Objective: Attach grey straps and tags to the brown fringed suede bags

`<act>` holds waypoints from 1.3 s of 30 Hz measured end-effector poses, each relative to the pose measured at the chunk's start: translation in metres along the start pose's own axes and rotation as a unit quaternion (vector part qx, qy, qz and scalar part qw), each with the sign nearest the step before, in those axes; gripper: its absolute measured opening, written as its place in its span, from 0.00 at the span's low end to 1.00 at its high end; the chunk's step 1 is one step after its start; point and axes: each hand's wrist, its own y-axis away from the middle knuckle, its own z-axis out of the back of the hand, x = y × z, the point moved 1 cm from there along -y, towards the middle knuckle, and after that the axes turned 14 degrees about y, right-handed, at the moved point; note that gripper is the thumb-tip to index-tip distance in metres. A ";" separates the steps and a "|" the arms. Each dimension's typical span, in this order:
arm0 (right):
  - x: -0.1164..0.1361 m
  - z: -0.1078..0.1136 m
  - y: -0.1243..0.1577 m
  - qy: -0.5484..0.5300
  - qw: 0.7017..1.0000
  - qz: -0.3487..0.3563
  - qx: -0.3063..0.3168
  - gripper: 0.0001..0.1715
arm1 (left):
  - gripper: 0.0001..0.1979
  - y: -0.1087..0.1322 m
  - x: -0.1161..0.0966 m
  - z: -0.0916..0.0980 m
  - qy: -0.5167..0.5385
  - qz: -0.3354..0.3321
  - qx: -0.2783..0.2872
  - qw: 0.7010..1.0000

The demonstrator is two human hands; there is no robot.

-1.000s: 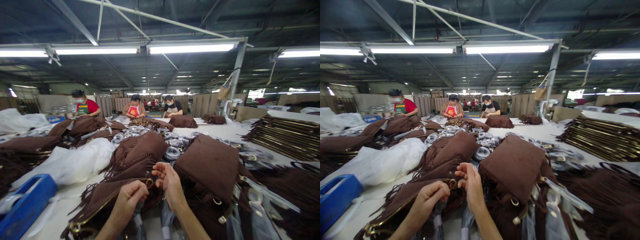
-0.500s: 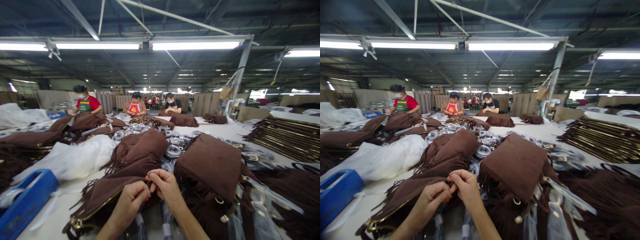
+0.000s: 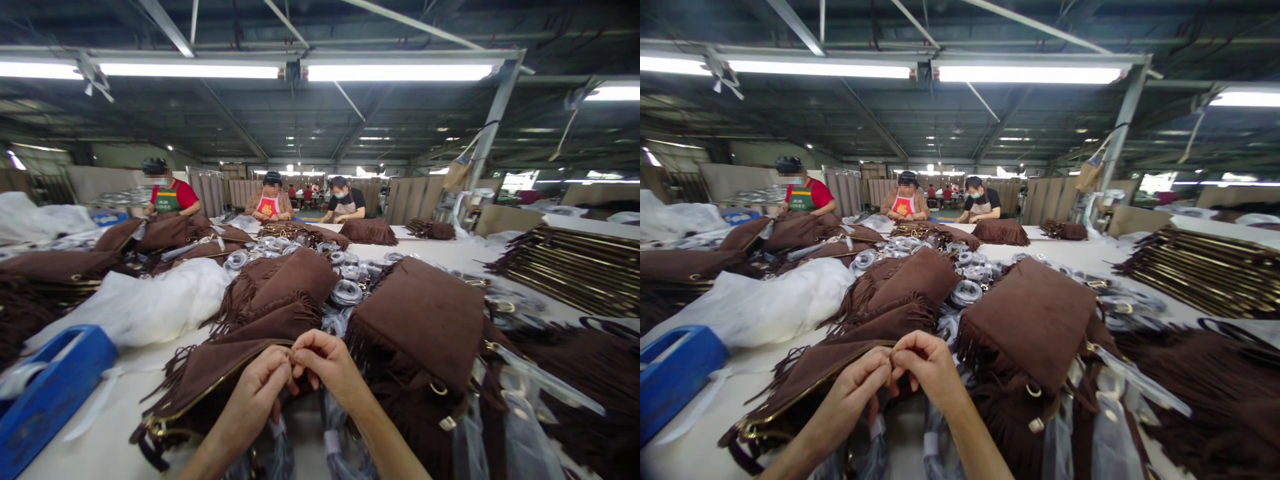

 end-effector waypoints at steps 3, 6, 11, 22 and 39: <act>-0.001 -0.001 0.000 -0.005 1.000 -0.008 0.005 0.12 | 0.20 0.002 -0.001 -0.001 -0.010 -0.003 0.007 1.000; -0.004 -0.001 0.000 0.009 1.000 -0.010 0.014 0.11 | 0.19 0.002 0.002 0.002 -0.018 -0.006 0.014 1.000; -0.007 -0.003 0.001 0.012 0.999 -0.011 0.027 0.11 | 0.17 0.003 0.005 0.004 -0.037 -0.016 0.012 0.999; -0.005 -0.004 0.002 0.050 0.998 0.011 0.026 0.08 | 0.15 0.001 -0.001 0.000 -0.079 -0.059 -0.018 0.995; 0.023 -0.003 0.015 0.387 0.905 0.156 -0.086 0.10 | 0.17 -0.007 -0.001 0.015 -0.135 -0.047 -0.056 0.988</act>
